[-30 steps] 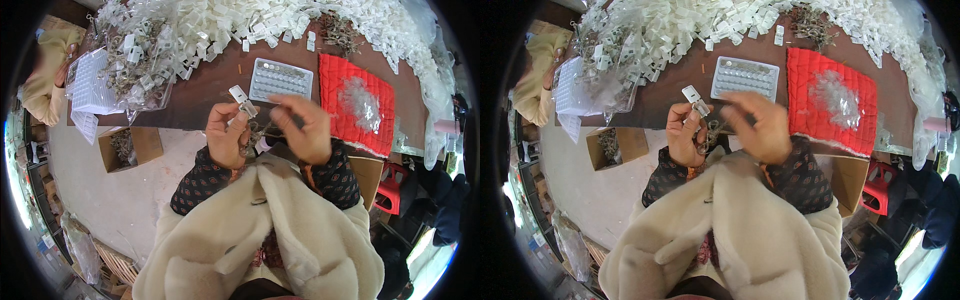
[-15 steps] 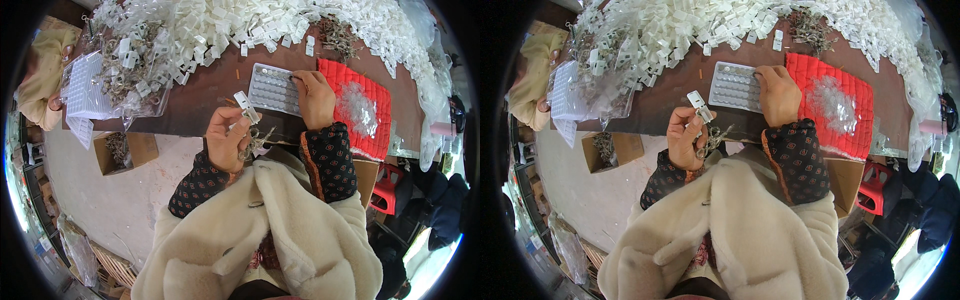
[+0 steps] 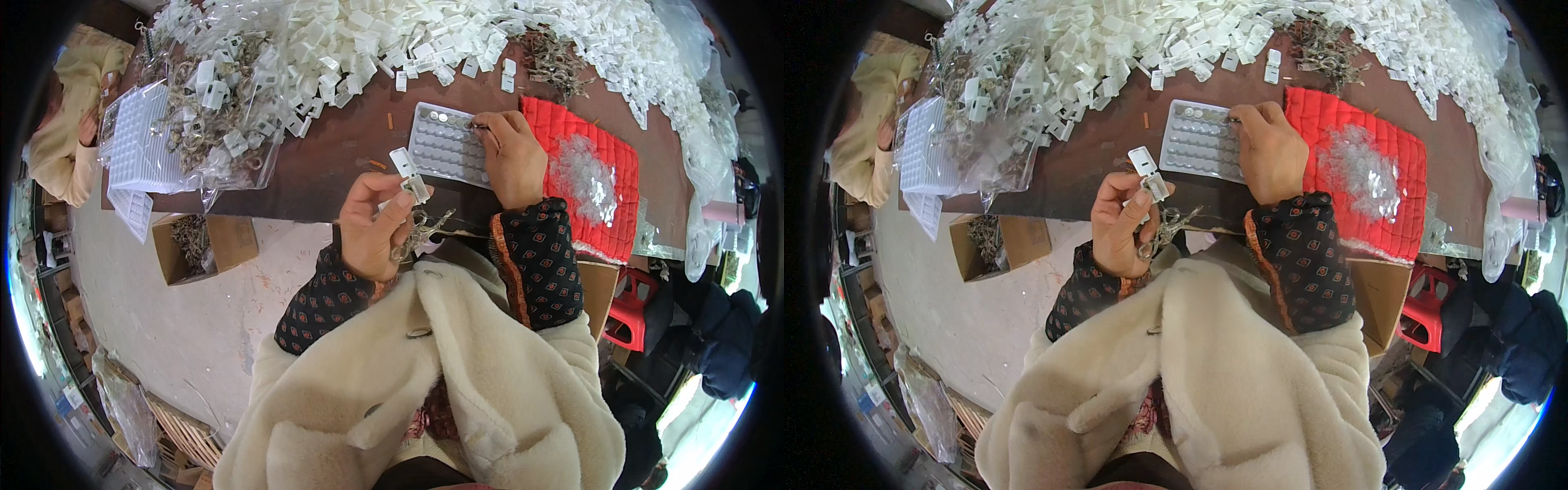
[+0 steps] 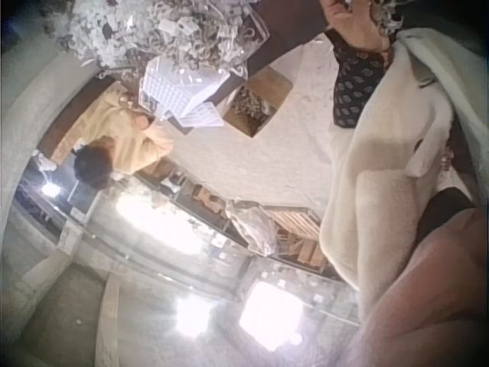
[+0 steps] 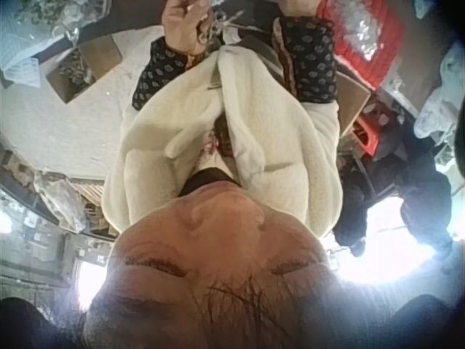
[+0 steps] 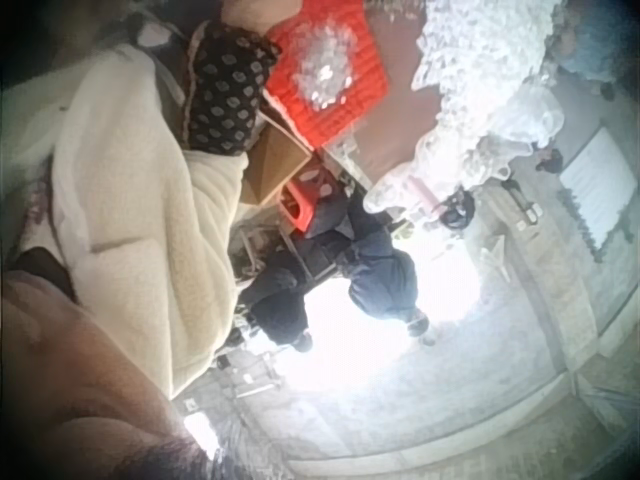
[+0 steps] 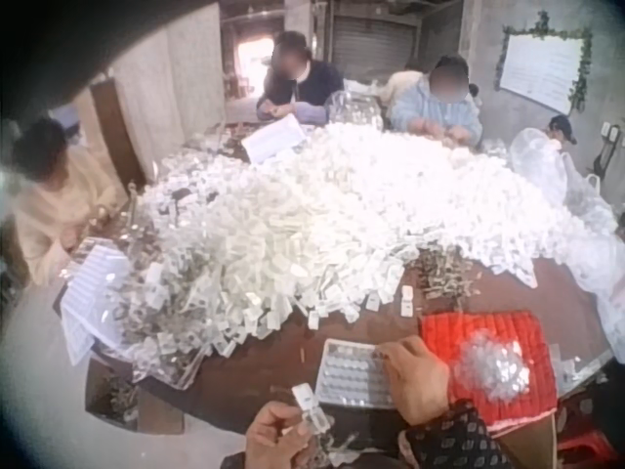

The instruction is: The person assembles small electronic components by inserting pins into white plastic housings and soldering them in place. They repeatedly pick components from a tray, align them, and use a soldering iron to secure the connections, then place the finished units on the table.

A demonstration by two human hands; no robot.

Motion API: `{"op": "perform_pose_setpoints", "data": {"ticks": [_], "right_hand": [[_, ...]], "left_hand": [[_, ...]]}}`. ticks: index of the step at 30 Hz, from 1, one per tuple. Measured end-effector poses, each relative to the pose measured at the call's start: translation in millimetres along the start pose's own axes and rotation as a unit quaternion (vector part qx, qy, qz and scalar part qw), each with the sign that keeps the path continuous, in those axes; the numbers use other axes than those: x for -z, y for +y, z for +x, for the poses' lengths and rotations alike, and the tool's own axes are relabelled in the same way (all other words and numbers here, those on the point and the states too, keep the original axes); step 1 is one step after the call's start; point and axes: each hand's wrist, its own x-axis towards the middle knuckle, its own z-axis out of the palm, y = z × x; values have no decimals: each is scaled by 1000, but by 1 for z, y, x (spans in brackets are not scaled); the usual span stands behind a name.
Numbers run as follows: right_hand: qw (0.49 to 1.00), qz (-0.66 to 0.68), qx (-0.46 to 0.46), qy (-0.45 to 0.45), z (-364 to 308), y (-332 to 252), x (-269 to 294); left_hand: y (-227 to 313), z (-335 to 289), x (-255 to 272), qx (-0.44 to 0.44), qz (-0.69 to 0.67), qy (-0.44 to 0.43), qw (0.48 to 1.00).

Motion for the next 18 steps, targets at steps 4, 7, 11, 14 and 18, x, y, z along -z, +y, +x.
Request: {"op": "perform_pose_setpoints", "data": {"ticks": [4, 7, 11, 14, 18], "right_hand": [[1000, 0, 17, -3, 6, -10, 6], [996, 80, 50, 2, 6, -29, 20], [975, 194, 105, -12, -13, -67, 40], [970, 203, 134, -23, -17, -81, 43], [967, 204, 146, -32, -17, -86, 45]], "left_hand": [[1, 2, 0, 21, -20, -3, 1000], [1, 3, -1, 22, -28, 5, 999], [-1, 2, -4, 10, -39, 8, 999], [-2, 1, -5, -14, -15, 13, 1000], [-1, 0, -5, -16, -1, 22, 1000]]}}
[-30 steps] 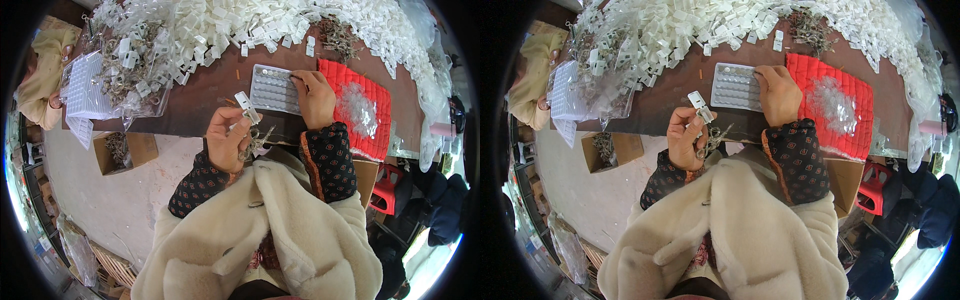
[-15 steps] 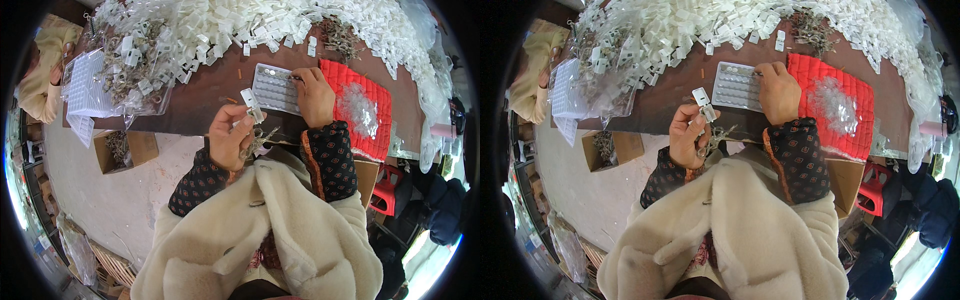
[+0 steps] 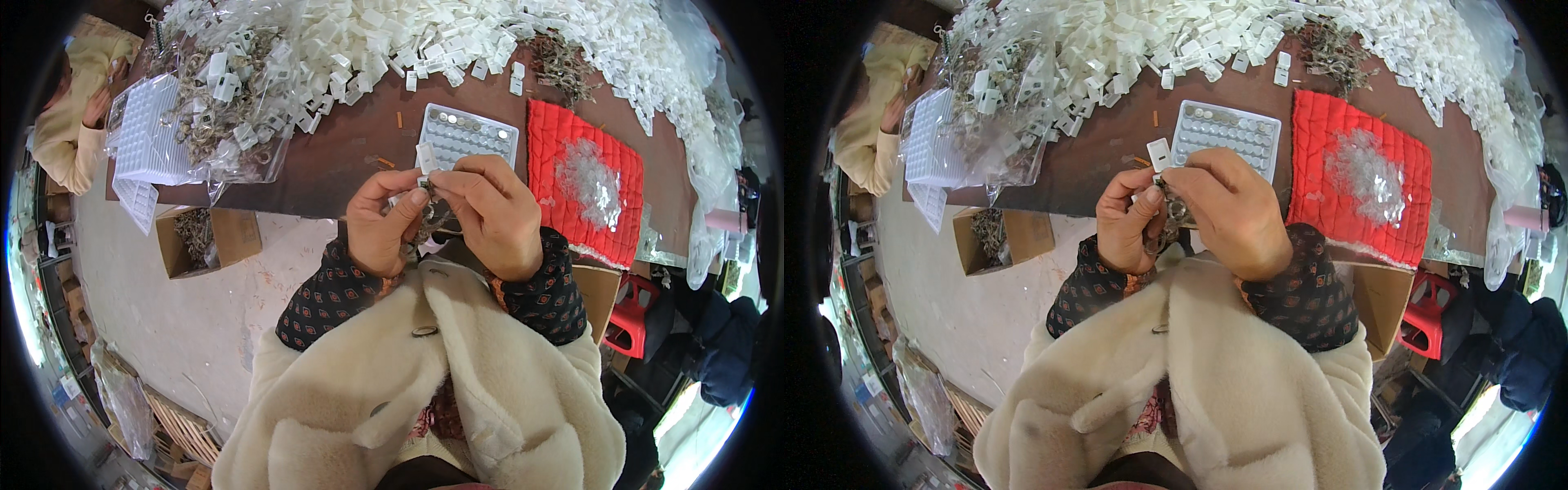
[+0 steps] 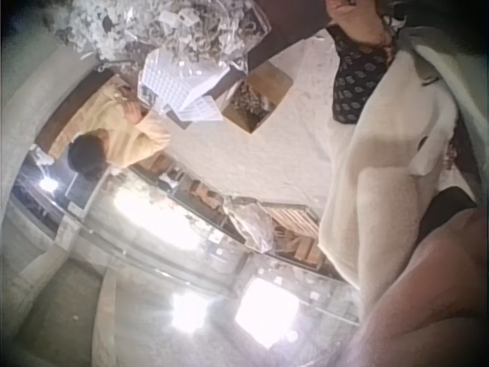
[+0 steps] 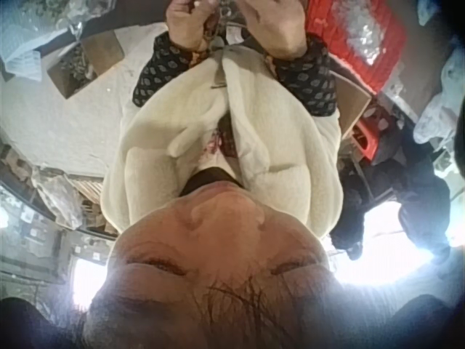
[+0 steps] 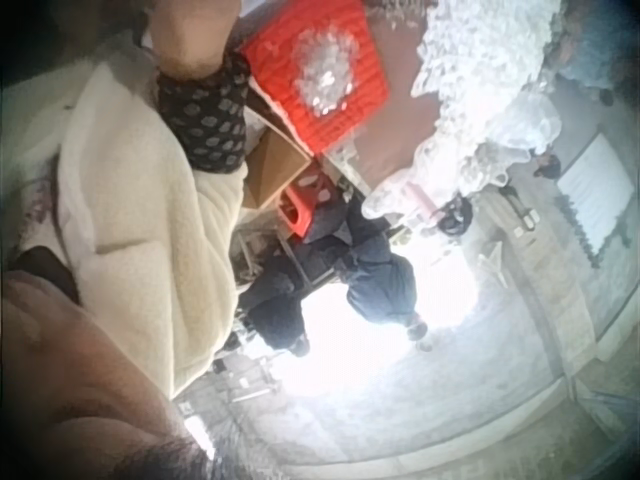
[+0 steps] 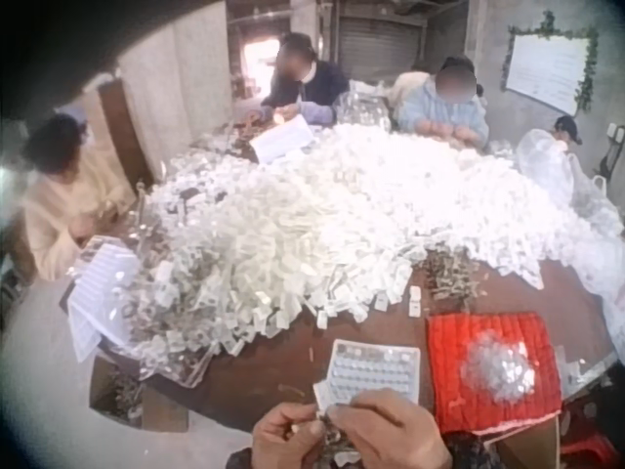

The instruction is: The person assembles small electronic components by inserting pins into white plastic housings and soldering them in place. They repeatedly pick components from a tray, align them, and use a soldering iron to secure the connections, then place the finished units on the table.

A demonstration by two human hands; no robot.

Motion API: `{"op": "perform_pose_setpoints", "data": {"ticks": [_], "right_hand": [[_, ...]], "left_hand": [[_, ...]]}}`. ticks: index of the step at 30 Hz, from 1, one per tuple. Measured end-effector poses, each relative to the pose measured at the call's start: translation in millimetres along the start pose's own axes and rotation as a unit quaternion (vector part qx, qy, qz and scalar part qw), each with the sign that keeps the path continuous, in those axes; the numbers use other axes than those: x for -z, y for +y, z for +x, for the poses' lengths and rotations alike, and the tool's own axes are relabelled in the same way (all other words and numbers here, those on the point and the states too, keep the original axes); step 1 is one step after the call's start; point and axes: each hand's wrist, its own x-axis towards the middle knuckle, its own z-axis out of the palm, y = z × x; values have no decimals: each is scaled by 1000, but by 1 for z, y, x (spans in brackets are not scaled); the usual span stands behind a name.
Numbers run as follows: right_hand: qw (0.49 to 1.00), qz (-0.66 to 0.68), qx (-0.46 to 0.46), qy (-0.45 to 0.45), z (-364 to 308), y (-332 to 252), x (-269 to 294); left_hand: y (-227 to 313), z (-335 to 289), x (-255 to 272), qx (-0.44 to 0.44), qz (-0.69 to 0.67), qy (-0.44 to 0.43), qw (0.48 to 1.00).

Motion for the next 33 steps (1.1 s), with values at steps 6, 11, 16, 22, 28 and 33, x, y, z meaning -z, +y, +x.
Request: {"op": "perform_pose_setpoints", "data": {"ticks": [6, 11, 16, 22, 28, 33], "right_hand": [[999, 6, 37, 22, -1, 6, -3], [998, 16, 56, 39, -3, 12, -5], [996, 18, 72, 46, -5, 16, -7], [1000, 2, 0, 23, -12, 30, 1], [942, -290, -147, 81, -13, 79, 2], [936, -311, -150, 72, -19, 95, -2]], "left_hand": [[4, 0, -1, 53, -16, -12, 998], [4, 0, -2, 73, -3, -8, 997], [4, 2, 0, 82, -18, -17, 996], [1, 4, 2, 82, -25, -12, 996], [1, 5, 4, 73, -17, -28, 997], [1, 6, 6, 63, -18, -38, 997]]}}
